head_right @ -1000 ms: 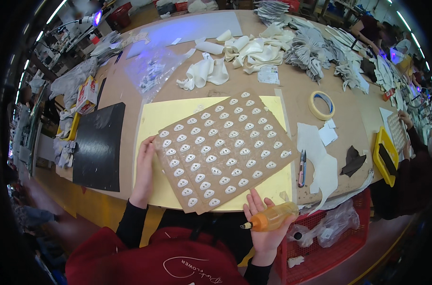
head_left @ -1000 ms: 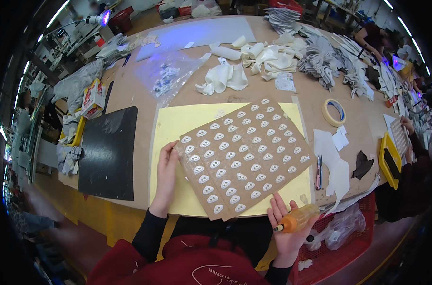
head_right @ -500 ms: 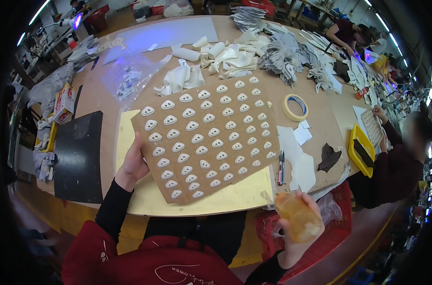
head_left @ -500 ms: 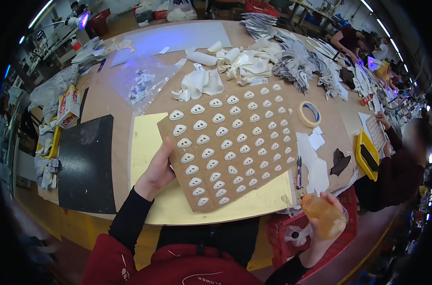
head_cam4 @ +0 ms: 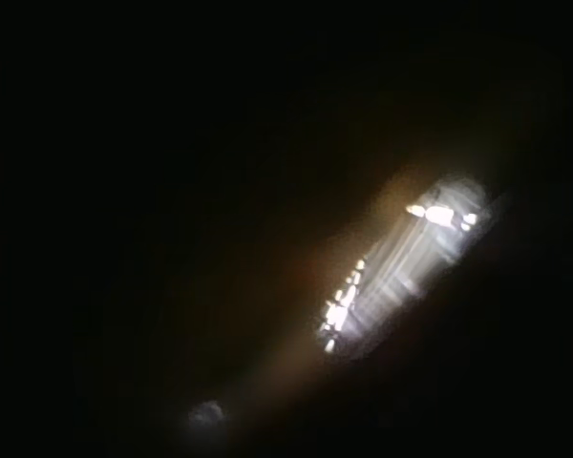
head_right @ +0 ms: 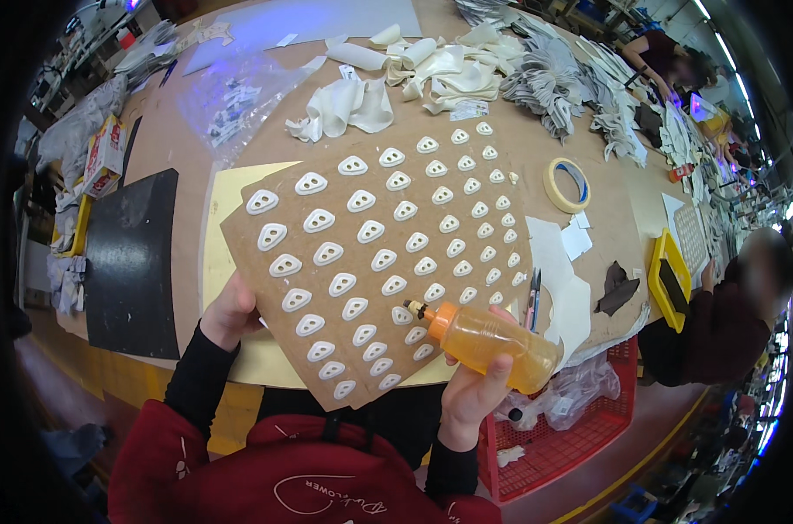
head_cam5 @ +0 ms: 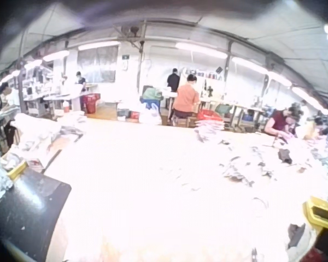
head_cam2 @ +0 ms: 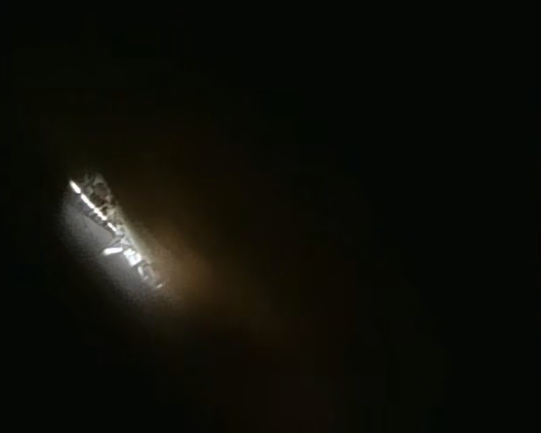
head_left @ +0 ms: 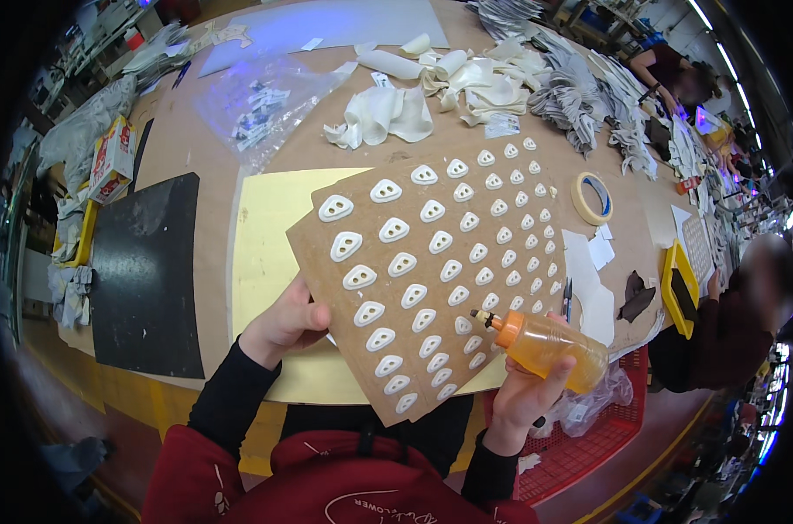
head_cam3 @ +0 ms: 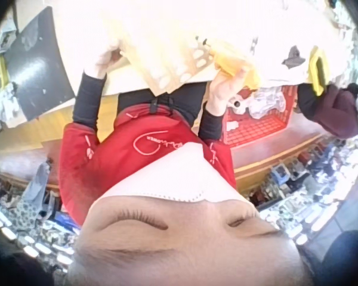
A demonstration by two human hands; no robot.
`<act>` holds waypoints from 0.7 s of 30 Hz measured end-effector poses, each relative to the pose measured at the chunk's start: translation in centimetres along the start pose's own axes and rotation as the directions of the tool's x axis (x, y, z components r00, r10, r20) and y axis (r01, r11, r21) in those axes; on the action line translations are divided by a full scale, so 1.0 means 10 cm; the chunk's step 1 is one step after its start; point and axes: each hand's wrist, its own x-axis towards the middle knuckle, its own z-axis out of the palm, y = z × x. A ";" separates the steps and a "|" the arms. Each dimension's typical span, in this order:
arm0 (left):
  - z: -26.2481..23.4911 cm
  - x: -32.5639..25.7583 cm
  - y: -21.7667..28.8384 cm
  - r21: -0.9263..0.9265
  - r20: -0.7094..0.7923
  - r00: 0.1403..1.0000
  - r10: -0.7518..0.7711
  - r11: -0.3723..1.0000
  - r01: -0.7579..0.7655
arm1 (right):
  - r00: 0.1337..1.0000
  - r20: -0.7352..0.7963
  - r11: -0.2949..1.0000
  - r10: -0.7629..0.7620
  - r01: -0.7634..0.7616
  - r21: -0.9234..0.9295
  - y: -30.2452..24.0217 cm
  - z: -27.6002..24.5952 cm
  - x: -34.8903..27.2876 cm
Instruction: The person holds a cardboard sheet with many small white plastic parts and uses a squeeze bottle to apply glue into the holes of each part. After filling the holes, the person places the sheet on the table and transfers some parts into a yellow tray.
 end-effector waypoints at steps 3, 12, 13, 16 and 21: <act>-0.04 -0.03 -0.04 -0.017 0.021 1.000 0.017 1.000 -0.017 | 1.000 -0.009 1.000 0.005 -0.005 -0.001 0.05 0.03 0.03; -0.10 -0.05 -0.08 -0.018 0.044 0.999 0.001 1.000 0.000 | 0.993 -0.115 0.999 -0.029 0.025 -0.033 0.09 0.07 0.10; -0.10 -0.05 -0.08 -0.017 0.051 0.999 0.002 1.000 -0.001 | 0.993 -0.112 0.999 -0.030 0.027 -0.031 0.09 0.06 0.10; -0.10 -0.04 -0.08 -0.015 0.067 0.998 0.004 1.000 -0.003 | 0.991 -0.127 0.998 -0.050 0.044 -0.050 0.13 0.02 0.10; -0.11 -0.04 -0.08 -0.016 0.081 0.997 0.017 1.000 -0.016 | 0.999 -0.028 0.995 -0.029 0.026 -0.099 0.11 -0.05 0.06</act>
